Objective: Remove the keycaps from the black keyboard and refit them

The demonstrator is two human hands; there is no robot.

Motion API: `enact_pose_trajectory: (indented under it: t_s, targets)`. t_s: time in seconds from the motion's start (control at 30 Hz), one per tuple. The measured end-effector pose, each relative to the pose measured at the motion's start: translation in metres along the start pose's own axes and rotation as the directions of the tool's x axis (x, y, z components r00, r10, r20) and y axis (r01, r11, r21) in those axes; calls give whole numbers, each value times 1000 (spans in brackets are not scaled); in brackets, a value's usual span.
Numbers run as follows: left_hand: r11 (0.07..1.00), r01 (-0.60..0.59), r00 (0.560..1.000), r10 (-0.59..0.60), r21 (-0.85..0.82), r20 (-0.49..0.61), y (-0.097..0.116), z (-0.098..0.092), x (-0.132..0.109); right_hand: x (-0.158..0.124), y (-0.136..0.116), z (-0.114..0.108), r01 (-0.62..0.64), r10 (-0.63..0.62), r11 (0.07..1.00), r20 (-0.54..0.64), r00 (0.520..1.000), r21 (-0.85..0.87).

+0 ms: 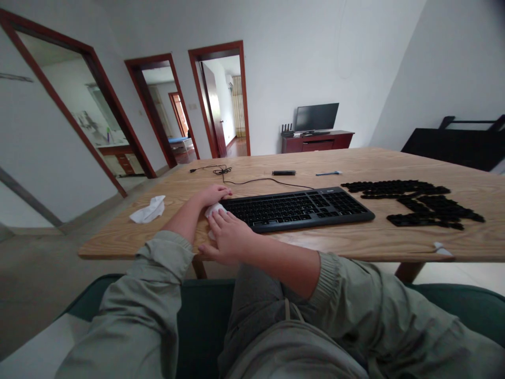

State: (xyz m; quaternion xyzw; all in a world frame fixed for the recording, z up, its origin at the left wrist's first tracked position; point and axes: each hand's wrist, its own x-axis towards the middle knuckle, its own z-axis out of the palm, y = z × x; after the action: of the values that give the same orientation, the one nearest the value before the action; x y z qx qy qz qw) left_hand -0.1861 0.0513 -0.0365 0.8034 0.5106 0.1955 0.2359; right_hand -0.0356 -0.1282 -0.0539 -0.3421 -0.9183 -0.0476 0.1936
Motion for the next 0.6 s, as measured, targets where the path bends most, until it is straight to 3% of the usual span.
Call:
enact_pose_trajectory:
  t_s: [0.13, 0.3, 0.47, 0.6]
  targets:
    - [999, -14, 1000, 15, -32, 23, -3, 1, 1, -20, 27, -12, -38, 38, 999, 10, 999, 2]
    - [996, 14, 999, -11, -90, 35, -2, 2, -2, -65, 94, -37, -269, 283, 956, 120, 952, -121]
    - [989, 70, 997, -64, -128, 52, 5, 1, -7, -128, 171, -68, -474, 536, 823, 151, 831, -312]
    - [994, 48, 997, -43, -95, 58, 6, 0, -7, -174, 215, -84, -630, 717, 664, 104, 689, -403]
